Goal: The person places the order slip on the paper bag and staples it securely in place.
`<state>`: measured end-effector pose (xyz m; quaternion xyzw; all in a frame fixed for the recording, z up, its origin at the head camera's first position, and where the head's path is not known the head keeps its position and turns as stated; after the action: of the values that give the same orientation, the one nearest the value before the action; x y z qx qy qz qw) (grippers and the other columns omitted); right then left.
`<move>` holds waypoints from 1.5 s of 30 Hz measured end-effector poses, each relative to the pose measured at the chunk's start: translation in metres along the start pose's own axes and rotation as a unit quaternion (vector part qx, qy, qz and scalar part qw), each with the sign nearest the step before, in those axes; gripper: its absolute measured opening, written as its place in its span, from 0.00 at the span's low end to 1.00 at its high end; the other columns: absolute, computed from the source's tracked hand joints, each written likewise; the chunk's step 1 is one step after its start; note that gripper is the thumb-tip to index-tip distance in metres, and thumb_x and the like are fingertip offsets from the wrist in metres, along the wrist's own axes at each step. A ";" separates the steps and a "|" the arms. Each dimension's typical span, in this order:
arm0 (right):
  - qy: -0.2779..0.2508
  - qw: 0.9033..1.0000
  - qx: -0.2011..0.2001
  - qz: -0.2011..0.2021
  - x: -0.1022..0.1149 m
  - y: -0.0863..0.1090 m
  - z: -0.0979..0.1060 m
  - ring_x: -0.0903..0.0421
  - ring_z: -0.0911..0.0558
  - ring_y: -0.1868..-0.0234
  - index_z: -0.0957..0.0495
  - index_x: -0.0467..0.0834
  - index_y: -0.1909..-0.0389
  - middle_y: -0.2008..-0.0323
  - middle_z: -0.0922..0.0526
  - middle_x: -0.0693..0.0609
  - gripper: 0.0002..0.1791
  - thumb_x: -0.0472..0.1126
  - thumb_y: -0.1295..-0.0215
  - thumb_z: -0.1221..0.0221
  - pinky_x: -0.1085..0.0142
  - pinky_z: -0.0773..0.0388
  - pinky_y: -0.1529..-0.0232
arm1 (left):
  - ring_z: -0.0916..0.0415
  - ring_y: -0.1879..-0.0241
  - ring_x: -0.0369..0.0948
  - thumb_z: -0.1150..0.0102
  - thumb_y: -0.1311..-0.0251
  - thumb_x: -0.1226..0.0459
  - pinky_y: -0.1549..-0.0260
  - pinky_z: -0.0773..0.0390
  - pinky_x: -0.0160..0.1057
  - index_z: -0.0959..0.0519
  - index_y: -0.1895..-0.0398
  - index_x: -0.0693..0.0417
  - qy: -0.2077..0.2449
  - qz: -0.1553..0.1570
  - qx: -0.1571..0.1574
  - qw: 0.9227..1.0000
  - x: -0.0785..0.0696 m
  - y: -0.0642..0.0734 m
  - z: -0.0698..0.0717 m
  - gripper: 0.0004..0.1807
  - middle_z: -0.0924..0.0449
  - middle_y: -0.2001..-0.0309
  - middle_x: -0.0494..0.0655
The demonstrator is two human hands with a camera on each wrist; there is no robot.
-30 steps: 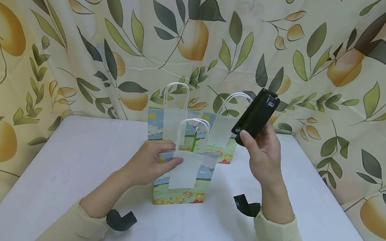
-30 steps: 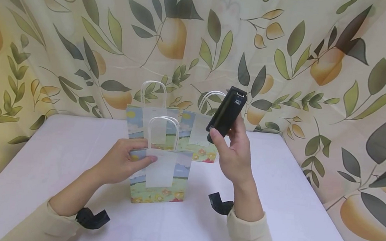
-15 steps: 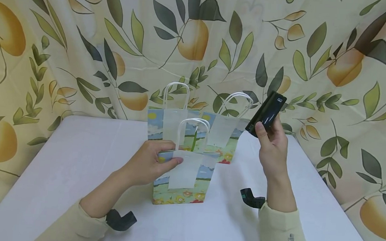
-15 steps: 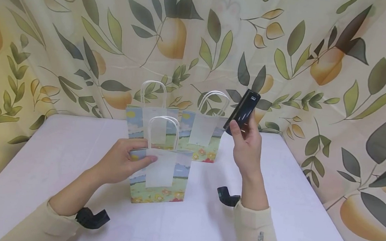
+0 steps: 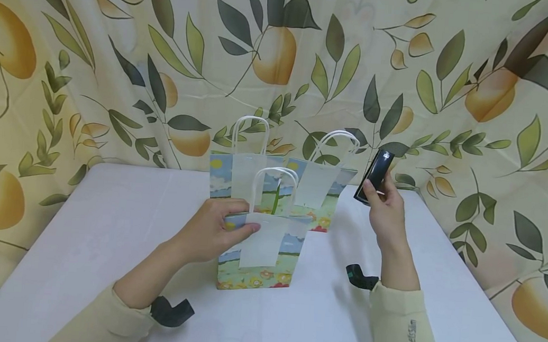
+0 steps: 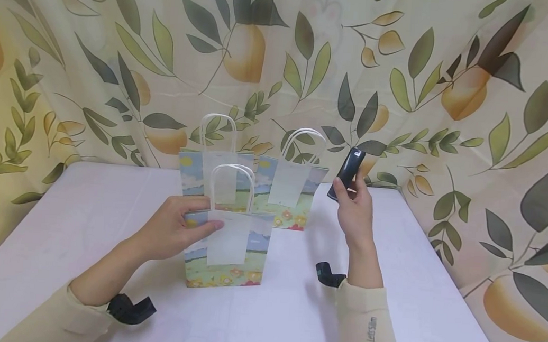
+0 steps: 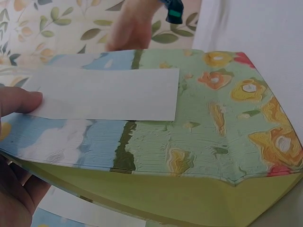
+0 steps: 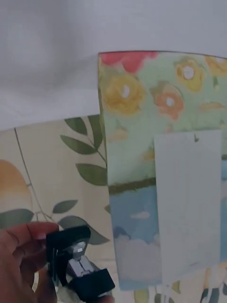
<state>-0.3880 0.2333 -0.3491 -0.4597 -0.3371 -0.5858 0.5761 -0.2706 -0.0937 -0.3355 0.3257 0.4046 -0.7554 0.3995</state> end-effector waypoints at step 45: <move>0.198 0.955 0.126 -0.179 -0.101 -0.016 -0.022 0.34 0.36 0.24 0.42 0.31 0.23 0.25 0.38 0.28 0.42 0.59 0.22 0.48 0.40 0.38 0.26 | 0.11 0.55 0.38 0.31 0.34 0.65 0.60 0.13 0.33 0.14 0.46 0.53 0.009 0.013 0.007 1.000 0.002 -0.001 0.000 0.14 0.11 0.47 0.45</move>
<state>-0.4157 0.2515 -0.4480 -0.1898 -0.3644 -0.7113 0.5703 -0.2726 -0.0940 -0.3366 0.3407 0.3985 -0.7501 0.4031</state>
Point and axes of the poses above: each hand's wrist, its own y-axis away from the middle knuckle, its own z-axis out of the back of the hand, x = y × z, the point moved 7 cm from there along -y, towards the middle knuckle
